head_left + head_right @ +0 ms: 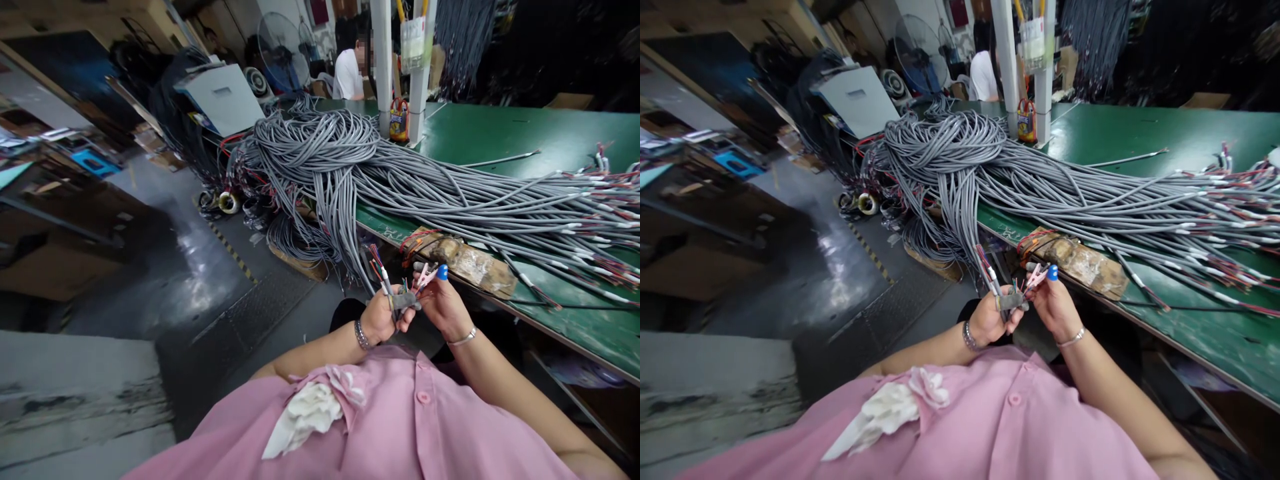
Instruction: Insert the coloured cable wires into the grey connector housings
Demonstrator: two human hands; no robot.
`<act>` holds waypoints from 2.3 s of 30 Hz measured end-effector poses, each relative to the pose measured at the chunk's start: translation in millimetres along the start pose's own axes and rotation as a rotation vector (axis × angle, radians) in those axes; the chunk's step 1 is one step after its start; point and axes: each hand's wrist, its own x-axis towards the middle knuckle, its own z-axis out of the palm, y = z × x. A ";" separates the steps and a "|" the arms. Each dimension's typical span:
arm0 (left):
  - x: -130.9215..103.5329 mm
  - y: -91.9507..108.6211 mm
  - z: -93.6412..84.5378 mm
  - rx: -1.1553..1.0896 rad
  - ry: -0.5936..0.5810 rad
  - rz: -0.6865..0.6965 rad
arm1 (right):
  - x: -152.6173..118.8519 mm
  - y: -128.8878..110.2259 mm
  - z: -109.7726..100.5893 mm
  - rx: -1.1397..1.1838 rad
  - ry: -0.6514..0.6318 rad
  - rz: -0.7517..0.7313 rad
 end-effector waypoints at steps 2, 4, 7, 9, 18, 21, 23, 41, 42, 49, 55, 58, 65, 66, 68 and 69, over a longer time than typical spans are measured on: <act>1.4 -0.8 -0.6 0.010 0.000 -0.006 | 1.0 -1.1 1.1 0.028 0.011 -0.007; 2.7 -1.9 -1.4 0.013 0.001 -0.003 | 1.9 -0.9 1.4 0.030 0.024 -0.022; 4.5 -3.6 -2.8 0.017 0.012 -0.001 | 3.4 0.9 0.4 0.017 0.036 -0.032; 5.3 -4.4 -3.3 0.024 0.018 -0.004 | 4.1 2.0 -0.2 0.015 0.041 -0.034; -0.3 -1.3 1.4 0.141 0.068 0.077 | -1.6 -0.5 2.1 0.051 0.009 -0.004; -4.6 -2.5 0.3 0.199 0.058 0.081 | -5.7 -3.9 0.8 0.044 -0.011 0.039; -8.1 -4.4 -0.8 0.240 0.061 0.077 | -9.3 -6.5 -1.5 0.045 -0.030 0.076; -20.5 -7.4 4.8 0.459 0.127 0.193 | -45.9 -12.3 -2.0 -0.493 -0.115 0.009; -21.0 -7.5 4.5 0.451 0.127 0.194 | -46.4 -11.3 -0.8 -0.490 -0.116 0.004; -21.6 -9.2 0.9 0.395 0.119 0.149 | -46.8 -8.0 -1.0 -0.425 -0.074 -0.008; -20.2 -9.9 -3.7 0.319 0.098 0.139 | -45.3 -8.0 -3.0 -0.217 -0.141 0.180; -20.3 -10.6 -8.5 0.295 0.059 0.134 | -42.5 -9.8 -4.3 -0.112 -0.187 0.327; -25.5 -3.9 -12.7 0.372 -0.157 -0.007 | -33.5 -11.9 -4.3 -0.177 -0.339 0.403; -26.0 -2.4 -12.7 0.377 -0.173 -0.014 | -33.6 -11.3 -2.3 -0.202 -0.343 0.385; -26.1 -0.3 -13.4 0.391 -0.172 -0.008 | -35.0 -9.1 1.7 -0.274 -0.312 0.331; -25.8 0.2 -14.2 0.399 -0.161 0.004 | -35.8 -7.7 3.0 -0.312 -0.282 0.294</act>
